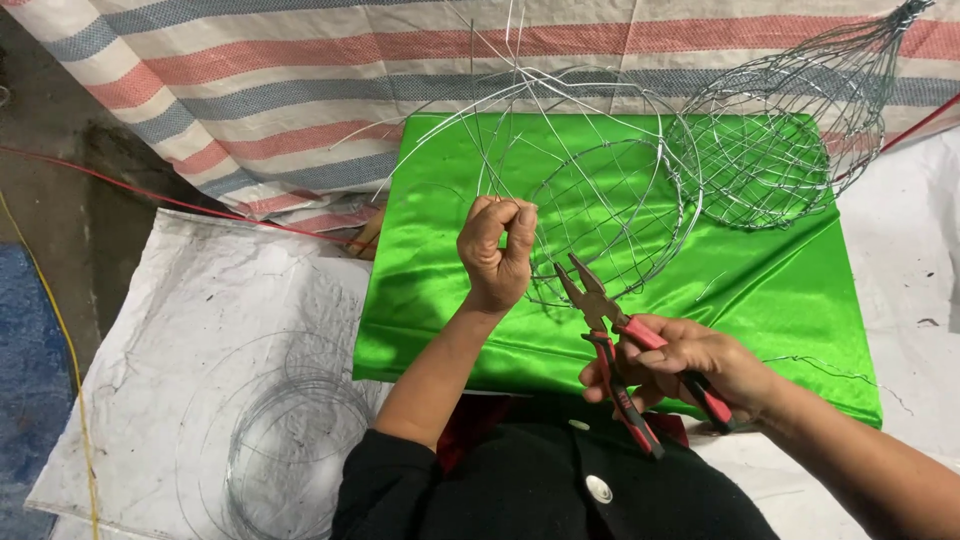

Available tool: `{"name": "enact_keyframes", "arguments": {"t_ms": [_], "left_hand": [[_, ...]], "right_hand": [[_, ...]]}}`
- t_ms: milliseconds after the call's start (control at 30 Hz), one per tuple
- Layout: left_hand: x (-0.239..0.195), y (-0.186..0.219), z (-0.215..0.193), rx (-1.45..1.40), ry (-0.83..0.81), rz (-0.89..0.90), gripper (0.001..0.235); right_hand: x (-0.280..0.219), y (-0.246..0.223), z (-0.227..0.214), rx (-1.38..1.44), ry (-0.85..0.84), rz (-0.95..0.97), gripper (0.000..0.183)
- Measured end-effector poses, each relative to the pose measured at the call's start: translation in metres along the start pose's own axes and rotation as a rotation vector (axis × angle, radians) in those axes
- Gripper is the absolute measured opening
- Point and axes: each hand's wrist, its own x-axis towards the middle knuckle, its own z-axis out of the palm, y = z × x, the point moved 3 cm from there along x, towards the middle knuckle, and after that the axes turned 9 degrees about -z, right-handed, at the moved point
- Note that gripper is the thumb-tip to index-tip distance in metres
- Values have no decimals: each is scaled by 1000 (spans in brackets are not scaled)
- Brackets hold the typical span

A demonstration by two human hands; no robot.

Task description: The person is manually assembling a wire mesh structure, likely a basket or frame, by joining wire segments and trimming them with pliers.

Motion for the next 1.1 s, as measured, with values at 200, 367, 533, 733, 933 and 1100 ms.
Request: {"name": "enact_keyframes", "arguments": {"t_ms": [200, 367, 533, 733, 933, 1100], "left_hand": [[-4, -2, 0, -17, -21, 13, 16], [-7, -2, -1, -33, -17, 47, 18], [-10, -12, -2, -63, -6, 40, 20], [-9, 3, -2, 93, -49, 33, 19], [-9, 2, -2, 28, -28, -7, 22], [-9, -3, -4, -17, -29, -79, 23]], "right_hand": [[4, -5, 3, 0, -8, 2, 24], [6, 11, -3, 13, 92, 1, 28], [6, 22, -10, 22, 175, 19, 32], [2, 26, -4, 223, 163, 79, 33], [3, 29, -7, 280, 142, 54, 32], [6, 30, -9, 256, 154, 48, 36]]}}
